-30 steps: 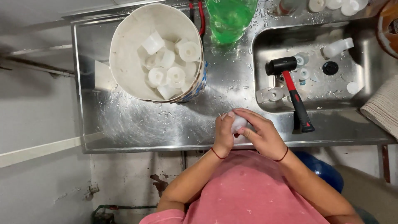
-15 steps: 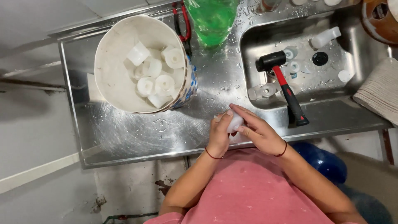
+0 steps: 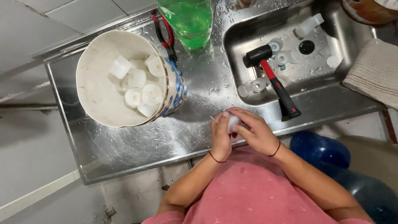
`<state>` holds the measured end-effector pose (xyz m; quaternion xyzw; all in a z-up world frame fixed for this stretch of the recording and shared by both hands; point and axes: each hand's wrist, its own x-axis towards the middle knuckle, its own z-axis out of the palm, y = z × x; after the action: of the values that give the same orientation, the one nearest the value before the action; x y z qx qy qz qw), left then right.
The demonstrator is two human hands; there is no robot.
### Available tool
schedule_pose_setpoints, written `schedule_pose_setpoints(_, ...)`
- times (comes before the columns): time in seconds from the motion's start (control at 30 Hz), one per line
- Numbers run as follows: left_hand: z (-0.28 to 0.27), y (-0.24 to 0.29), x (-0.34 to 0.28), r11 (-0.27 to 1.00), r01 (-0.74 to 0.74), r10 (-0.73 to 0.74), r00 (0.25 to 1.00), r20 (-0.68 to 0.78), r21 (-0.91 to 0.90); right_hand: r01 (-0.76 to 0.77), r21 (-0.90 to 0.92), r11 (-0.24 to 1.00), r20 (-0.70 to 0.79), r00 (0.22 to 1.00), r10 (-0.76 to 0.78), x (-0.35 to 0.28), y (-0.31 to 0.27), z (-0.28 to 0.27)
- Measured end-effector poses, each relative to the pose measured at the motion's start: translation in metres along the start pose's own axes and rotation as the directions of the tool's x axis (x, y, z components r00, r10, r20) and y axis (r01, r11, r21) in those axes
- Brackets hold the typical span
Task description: Preparing and inspecting plastic water jug caps in a sink area, using a rubber mallet to tap them before placing them in a bucket.
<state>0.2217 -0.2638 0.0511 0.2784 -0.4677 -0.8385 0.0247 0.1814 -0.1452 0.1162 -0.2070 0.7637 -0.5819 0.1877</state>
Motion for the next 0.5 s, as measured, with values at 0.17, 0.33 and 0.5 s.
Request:
schedule_pose_setpoints(0.17,0.012,0.033,-0.018,0.992,-0.048,0.057,0.996,-0.075,0.115,0.011,-0.113,0.994,-0.123,0.992,-0.025,0.000,0.014,0.017)
schedule_pose_setpoints(0.33,0.005,0.062,-0.012,0.950,-0.204,0.207,0.978,0.009,0.236,0.214,-0.095,0.972,-0.206,0.951,-0.229,0.017,-0.008,0.023)
schedule_pose_setpoints(0.5,-0.005,0.120,-0.011,0.740,-0.567,0.508,0.824,0.252,0.362,0.394,0.093,0.915,-0.179,0.910,-0.374,0.029,-0.022,-0.005)
